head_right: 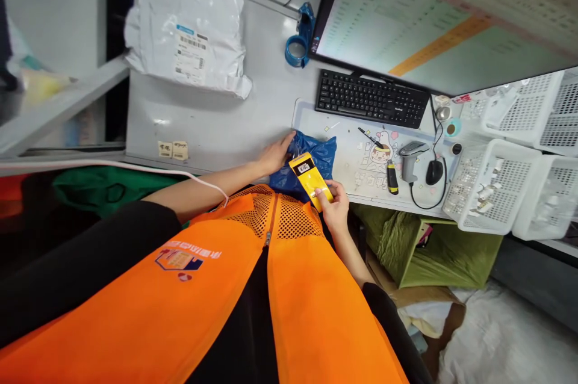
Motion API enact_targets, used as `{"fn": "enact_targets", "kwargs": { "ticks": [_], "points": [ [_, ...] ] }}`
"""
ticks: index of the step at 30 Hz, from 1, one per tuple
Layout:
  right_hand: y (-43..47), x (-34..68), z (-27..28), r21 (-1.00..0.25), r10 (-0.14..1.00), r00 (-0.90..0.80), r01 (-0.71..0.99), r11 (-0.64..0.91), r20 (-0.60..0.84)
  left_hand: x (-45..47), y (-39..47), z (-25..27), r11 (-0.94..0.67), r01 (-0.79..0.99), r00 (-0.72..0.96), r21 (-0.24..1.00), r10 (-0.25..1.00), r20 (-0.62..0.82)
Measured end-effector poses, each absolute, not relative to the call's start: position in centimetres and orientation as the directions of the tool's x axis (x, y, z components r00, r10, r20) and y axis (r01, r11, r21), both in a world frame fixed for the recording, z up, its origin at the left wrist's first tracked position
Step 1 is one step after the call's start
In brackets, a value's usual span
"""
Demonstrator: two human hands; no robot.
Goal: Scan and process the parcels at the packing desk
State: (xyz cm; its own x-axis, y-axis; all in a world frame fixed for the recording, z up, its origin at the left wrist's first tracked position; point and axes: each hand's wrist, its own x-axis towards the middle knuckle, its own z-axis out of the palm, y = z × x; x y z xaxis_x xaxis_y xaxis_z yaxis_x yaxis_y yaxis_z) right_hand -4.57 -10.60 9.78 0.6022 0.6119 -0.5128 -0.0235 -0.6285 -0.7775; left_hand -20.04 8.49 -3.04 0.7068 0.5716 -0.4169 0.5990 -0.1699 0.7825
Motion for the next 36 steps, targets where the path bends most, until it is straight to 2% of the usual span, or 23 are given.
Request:
{"fn": "enact_targets", "kwargs": {
  "ticks": [7,9,12,15,19,23,25,27,29,36],
  "points": [
    [-12.2,-3.1,9.9,-0.775,0.629,0.56,-0.038,-0.631,-0.539,-19.7,6.9,-1.7,-0.315,0.683,0.704,0.659,0.524,-0.48],
    [-12.5,-2.7,9.8,-0.772,0.64,0.535,-0.036,-0.635,-0.551,-19.7,7.0,-1.7,-0.378,0.657,0.733,0.653,0.521,-0.436],
    [-12.9,-1.8,9.5,-0.757,0.637,0.521,-0.027,-0.653,-0.568,-20.2,7.7,-1.8,-0.493,0.524,0.829,0.694,0.483,-0.283],
    [-13.1,-0.7,9.1,-0.75,0.638,0.515,-0.014,-0.661,-0.572,-20.2,9.2,-1.9,-0.593,0.368,0.919,0.717,0.35,-0.182],
    [-12.7,1.2,9.0,-0.765,0.679,0.478,0.023,-0.643,-0.557,-16.8,11.9,-1.7,-0.702,0.207,0.977,0.681,0.108,-0.185],
    [-12.7,2.4,9.7,-0.77,0.766,0.386,0.187,-0.61,-0.514,-11.8,13.6,-1.6,-0.737,-0.021,0.967,0.676,-0.187,-0.174],
    [-12.8,2.3,10.2,-0.745,0.809,0.348,0.33,-0.579,-0.474,-10.9,13.7,-2.0,-0.735,-0.073,0.951,0.675,-0.254,-0.174],
    [-12.9,1.8,10.8,-0.704,0.852,0.294,0.481,-0.523,-0.432,-11.7,13.4,-2.6,-0.746,-0.066,0.962,0.662,-0.224,-0.157],
    [-12.7,1.0,11.1,-0.677,0.889,0.213,0.583,-0.449,-0.406,-13.7,12.8,-3.2,-0.777,-0.026,0.981,0.629,-0.14,-0.133],
    [-10.6,-1.1,10.8,-0.625,0.917,-0.028,0.74,-0.249,-0.399,-21.7,10.0,-3.3,-0.868,0.213,0.974,0.448,0.152,-0.168]
  ]
}}
